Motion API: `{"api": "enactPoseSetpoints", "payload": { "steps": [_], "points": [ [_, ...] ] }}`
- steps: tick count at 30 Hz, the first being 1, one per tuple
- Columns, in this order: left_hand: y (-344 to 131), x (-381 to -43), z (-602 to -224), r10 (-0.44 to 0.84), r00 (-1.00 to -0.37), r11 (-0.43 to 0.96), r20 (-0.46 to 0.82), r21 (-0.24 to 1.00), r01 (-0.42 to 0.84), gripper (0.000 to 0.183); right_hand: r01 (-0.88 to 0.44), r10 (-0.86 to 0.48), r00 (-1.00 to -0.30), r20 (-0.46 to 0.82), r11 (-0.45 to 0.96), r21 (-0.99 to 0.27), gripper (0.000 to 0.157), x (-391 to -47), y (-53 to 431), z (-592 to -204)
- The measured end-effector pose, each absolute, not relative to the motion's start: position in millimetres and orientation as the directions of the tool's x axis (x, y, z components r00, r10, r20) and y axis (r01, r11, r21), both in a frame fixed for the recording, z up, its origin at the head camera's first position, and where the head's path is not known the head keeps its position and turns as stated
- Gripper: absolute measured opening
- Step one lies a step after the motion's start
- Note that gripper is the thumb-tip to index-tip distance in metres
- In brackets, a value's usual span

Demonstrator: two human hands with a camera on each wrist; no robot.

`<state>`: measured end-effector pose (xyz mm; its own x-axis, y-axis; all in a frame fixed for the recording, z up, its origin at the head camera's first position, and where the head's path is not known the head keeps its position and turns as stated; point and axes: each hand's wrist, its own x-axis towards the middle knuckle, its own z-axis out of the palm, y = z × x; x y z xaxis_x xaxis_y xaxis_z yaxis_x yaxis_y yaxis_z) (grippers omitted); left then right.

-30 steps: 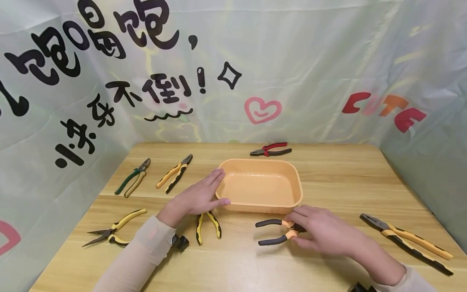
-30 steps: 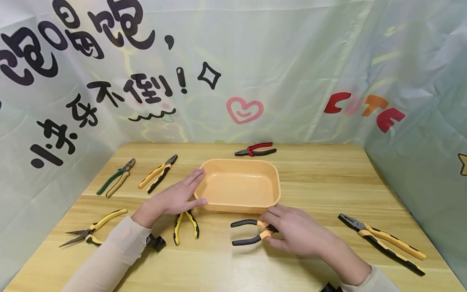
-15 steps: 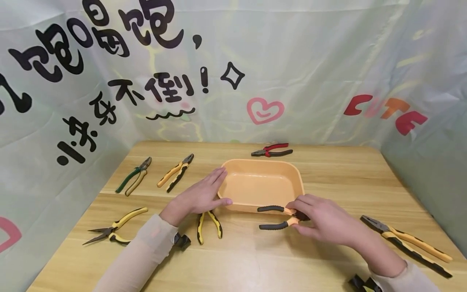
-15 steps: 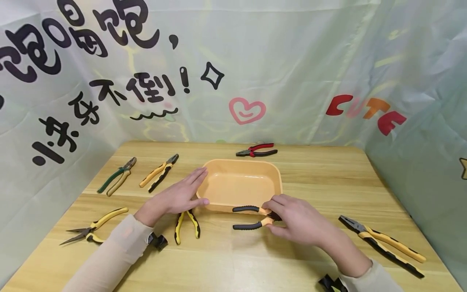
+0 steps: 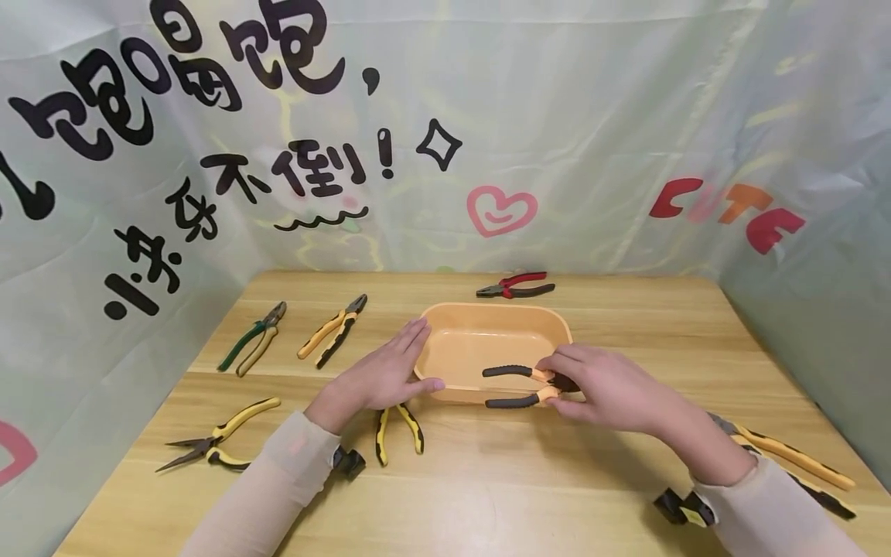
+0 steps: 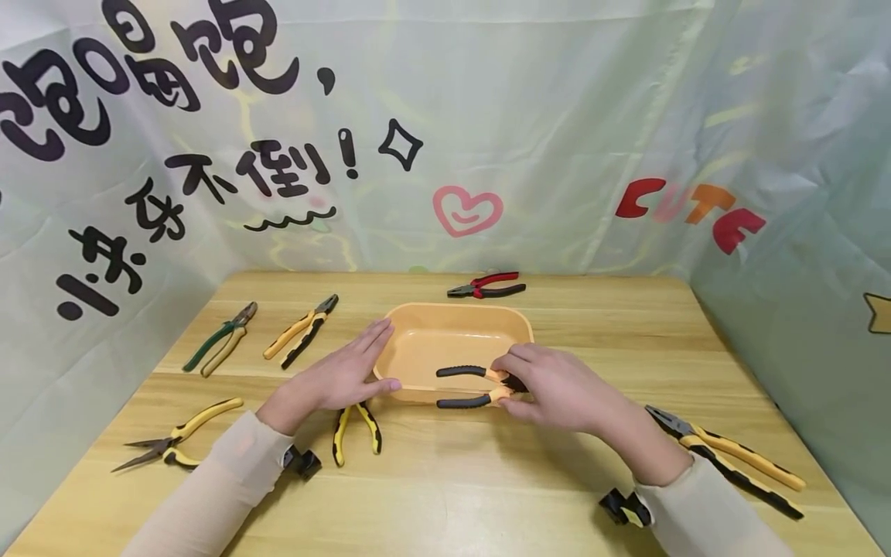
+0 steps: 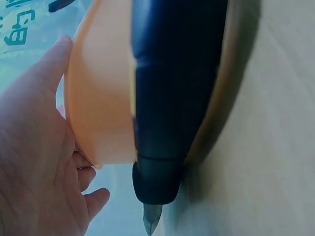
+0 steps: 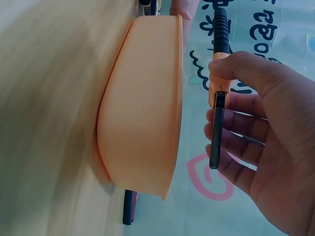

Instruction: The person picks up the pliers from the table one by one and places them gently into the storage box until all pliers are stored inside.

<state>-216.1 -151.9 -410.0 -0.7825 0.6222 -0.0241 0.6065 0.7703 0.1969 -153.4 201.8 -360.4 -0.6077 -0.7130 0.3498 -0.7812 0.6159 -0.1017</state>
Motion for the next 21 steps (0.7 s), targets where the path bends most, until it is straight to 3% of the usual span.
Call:
{"api": "enactPoseSetpoints", "payload": {
  "steps": [7,21],
  "points": [
    [-152,-215,-410,0.622,-0.782,0.771,-0.026,0.197,0.606,0.104,-0.723,-0.677,-0.684,0.273,0.678,-0.129,0.034,-161,196,-354],
    [-153,-216,-412,0.62,-0.784,0.774,-0.017,0.175,0.608,0.106,-0.697,-0.661,-0.715,0.227,0.699,-0.16,0.034,-187,185,-348]
  ]
}}
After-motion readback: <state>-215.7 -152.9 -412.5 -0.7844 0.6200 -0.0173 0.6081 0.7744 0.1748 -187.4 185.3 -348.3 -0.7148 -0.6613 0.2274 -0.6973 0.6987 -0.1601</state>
